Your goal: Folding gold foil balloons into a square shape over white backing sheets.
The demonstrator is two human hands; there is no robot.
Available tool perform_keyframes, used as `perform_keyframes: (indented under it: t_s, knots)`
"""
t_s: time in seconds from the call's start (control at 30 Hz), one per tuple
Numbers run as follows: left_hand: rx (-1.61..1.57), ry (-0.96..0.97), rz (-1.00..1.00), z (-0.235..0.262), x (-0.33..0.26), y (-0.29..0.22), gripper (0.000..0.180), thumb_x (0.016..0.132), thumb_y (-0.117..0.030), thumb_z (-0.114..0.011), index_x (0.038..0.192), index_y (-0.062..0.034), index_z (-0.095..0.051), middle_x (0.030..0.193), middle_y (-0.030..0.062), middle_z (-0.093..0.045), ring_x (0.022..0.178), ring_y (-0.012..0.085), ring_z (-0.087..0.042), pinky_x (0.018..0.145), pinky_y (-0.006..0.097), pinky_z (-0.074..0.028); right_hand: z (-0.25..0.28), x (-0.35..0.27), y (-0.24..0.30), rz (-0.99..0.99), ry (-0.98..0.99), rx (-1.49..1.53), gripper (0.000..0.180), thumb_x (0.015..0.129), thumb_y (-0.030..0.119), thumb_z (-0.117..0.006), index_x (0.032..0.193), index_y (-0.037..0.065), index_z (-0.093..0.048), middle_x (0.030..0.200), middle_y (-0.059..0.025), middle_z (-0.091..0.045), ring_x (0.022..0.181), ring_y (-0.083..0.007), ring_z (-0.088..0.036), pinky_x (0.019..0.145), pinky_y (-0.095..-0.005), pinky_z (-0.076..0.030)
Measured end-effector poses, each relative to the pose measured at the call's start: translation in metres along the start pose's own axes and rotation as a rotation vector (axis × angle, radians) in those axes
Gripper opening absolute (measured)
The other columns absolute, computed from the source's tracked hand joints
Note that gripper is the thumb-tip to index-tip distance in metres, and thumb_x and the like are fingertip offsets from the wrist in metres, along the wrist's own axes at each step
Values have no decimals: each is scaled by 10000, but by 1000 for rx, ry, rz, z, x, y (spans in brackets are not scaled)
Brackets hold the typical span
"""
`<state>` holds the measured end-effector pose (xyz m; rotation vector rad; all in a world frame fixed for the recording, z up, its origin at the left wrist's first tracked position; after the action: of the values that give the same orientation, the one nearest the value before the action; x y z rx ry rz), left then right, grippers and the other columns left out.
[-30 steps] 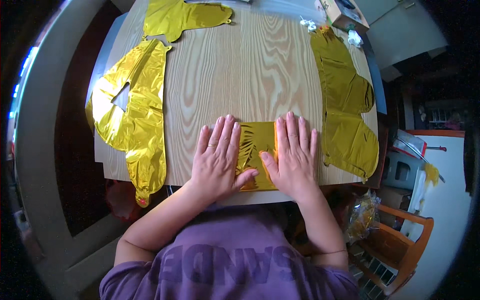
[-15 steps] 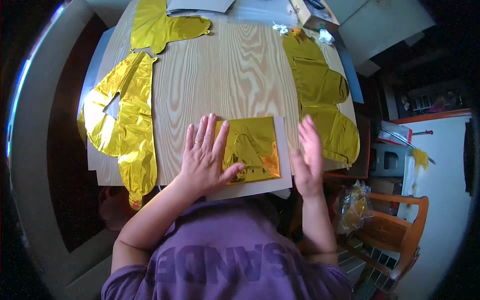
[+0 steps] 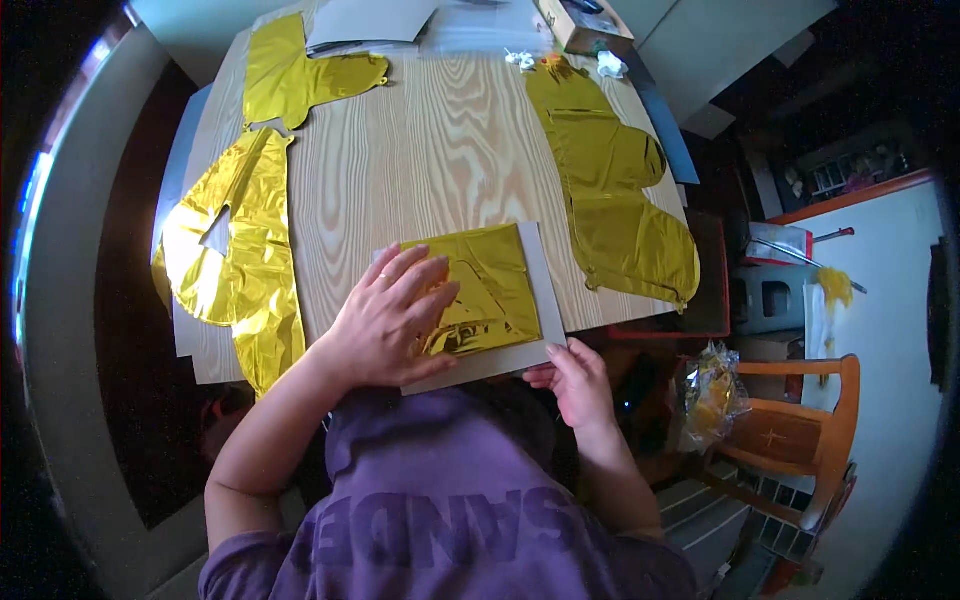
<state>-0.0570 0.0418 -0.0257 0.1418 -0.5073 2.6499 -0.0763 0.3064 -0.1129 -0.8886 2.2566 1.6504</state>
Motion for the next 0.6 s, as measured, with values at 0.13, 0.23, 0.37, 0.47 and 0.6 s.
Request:
perform_keyframes:
  t_s: [0.13,0.23,0.37,0.47,0.6]
  knots:
    - [-43,2,-56,-9,22,13,805,803,-618,-705,1343,-41,-553,1420,208,-488,1372,392,-431,1183,573,-275,-7,2,3,-14,5,35,165,1001,166,-601,1051,11,-632,901,-126,-726,708,-222,-730,636,-320,-594]
    - [-33,37,-42,-9,36,9,814,781,-617,-725,1337,-47,-556,1399,203,-501,1358,387,-445,1181,572,-282,-7,0,5,-24,-13,22,131,997,159,-606,1014,31,-629,872,-127,-726,704,-226,-732,632,-320,-592]
    - [47,15,-87,6,34,-7,828,728,-587,-773,1335,-65,-562,1391,193,-511,1353,387,-449,1175,574,-296,-10,-2,10,-27,-31,28,108,996,152,-605,966,50,-623,837,-128,-725,690,-229,-732,617,-319,-587]
    - [27,37,-115,13,16,-10,825,709,-562,-791,1332,-71,-567,1394,198,-510,1348,394,-454,1169,579,-306,-11,-2,16,-29,-11,44,103,994,145,-608,959,50,-622,813,-124,-721,674,-228,-730,606,-316,-586]
    - [-12,121,-68,8,2,2,811,688,-500,-794,1327,-56,-567,1392,225,-512,1333,412,-467,1172,585,-301,-6,2,15,-42,7,-6,148,998,145,-607,1000,-1,-632,847,-138,-726,681,-215,-727,612,-319,-607]
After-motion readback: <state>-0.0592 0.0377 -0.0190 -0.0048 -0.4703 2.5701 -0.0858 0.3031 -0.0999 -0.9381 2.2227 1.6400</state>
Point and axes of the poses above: each hand's wrist, its own x-axis towards the middle knuckle, its own z-axis out of the back of the hand, y = z × x, the point moved 5 cm from there along x, towards the middle knuckle
